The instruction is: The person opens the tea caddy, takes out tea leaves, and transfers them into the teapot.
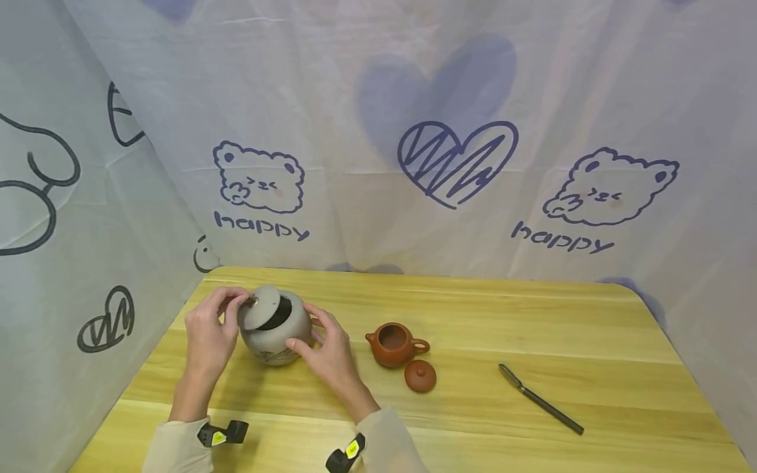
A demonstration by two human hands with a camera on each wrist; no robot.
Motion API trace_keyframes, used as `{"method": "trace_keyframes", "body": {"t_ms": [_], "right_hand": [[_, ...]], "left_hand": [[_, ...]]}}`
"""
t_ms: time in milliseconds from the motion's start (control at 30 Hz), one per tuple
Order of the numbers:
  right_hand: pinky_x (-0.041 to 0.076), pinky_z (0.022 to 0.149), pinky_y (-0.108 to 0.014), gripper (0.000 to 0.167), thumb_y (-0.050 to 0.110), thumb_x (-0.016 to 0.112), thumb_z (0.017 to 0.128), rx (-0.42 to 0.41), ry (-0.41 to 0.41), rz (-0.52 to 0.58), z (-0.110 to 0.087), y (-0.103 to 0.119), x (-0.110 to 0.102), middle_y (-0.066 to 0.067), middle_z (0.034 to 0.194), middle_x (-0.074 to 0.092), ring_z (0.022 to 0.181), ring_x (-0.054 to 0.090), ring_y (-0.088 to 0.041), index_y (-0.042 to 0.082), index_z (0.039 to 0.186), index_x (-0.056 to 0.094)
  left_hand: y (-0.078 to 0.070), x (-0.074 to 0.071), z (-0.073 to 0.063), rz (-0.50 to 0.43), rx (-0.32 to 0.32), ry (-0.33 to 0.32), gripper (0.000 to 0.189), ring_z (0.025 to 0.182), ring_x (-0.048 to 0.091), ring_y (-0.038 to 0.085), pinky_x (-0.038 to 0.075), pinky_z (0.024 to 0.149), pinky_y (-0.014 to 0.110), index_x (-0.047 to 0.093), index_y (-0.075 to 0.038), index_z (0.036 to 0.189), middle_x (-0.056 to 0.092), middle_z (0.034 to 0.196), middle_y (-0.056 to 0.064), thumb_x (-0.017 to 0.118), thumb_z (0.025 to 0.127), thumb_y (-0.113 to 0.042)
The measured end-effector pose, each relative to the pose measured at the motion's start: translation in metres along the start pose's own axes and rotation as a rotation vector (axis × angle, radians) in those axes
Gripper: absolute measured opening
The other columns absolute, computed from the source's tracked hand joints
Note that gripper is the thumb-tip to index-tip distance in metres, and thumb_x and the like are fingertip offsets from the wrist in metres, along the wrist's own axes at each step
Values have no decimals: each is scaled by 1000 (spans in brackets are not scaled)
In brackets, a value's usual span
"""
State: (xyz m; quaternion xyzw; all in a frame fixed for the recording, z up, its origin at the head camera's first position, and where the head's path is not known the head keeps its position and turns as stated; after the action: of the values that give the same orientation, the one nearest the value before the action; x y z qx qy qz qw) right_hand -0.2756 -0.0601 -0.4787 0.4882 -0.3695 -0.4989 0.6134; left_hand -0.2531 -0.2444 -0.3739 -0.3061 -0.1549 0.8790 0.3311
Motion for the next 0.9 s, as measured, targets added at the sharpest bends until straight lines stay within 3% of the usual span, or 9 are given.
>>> {"method": "trace_keyframes", "body": {"t_ms": [233,500,600,800,900], "right_hand": [[48,110,-45,62,14,81,91,-5,12,-6,-1,0,-1,-3,150,52,131,53,-33,15,147,55],[48,110,-46,63,13,81,91,-7,11,-11,-1,1,-1,-4,149,53,131,53,-33,14,147,55],[48,110,-49,63,9,81,90,-11,4,4,-1,1,-1,-6,150,52,131,53,-34,13,148,55],[44,110,-59,63,-3,77,89,-3,10,37,-6,29,-2,-19,149,50,131,50,-43,-1,147,52],[44,110,-59,62,-3,77,90,-6,13,43,-8,36,-2,-20,149,50,130,50,-44,-2,146,52]], "left_hand": [[-1,-15,4,13,-1,-21,4,83,73,31,46,86,2,71,5,93,72,89,15,68,95,6],[12,-25,3,33,-34,-42,4,84,72,33,42,87,-1,71,6,93,72,90,17,68,94,9],[21,-29,2,55,-71,-46,4,85,72,34,41,86,-2,71,6,94,72,90,19,67,95,7],[41,-35,-4,75,-157,-56,5,87,72,37,39,83,-3,70,7,93,71,91,21,66,97,6],[50,-37,-7,98,-190,-54,6,87,72,37,38,81,-3,70,7,93,71,91,21,66,97,4]]}}
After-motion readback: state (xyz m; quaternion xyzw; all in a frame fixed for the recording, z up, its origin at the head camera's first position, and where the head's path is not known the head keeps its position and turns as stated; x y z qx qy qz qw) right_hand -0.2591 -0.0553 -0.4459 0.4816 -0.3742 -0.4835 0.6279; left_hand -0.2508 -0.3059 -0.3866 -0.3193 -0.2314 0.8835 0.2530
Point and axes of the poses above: each hand's wrist, its own z-axis towards the middle knuckle, its own x-axis out of the palm, y = z × x, the point moved 7 cm from there along z, towards the middle knuckle
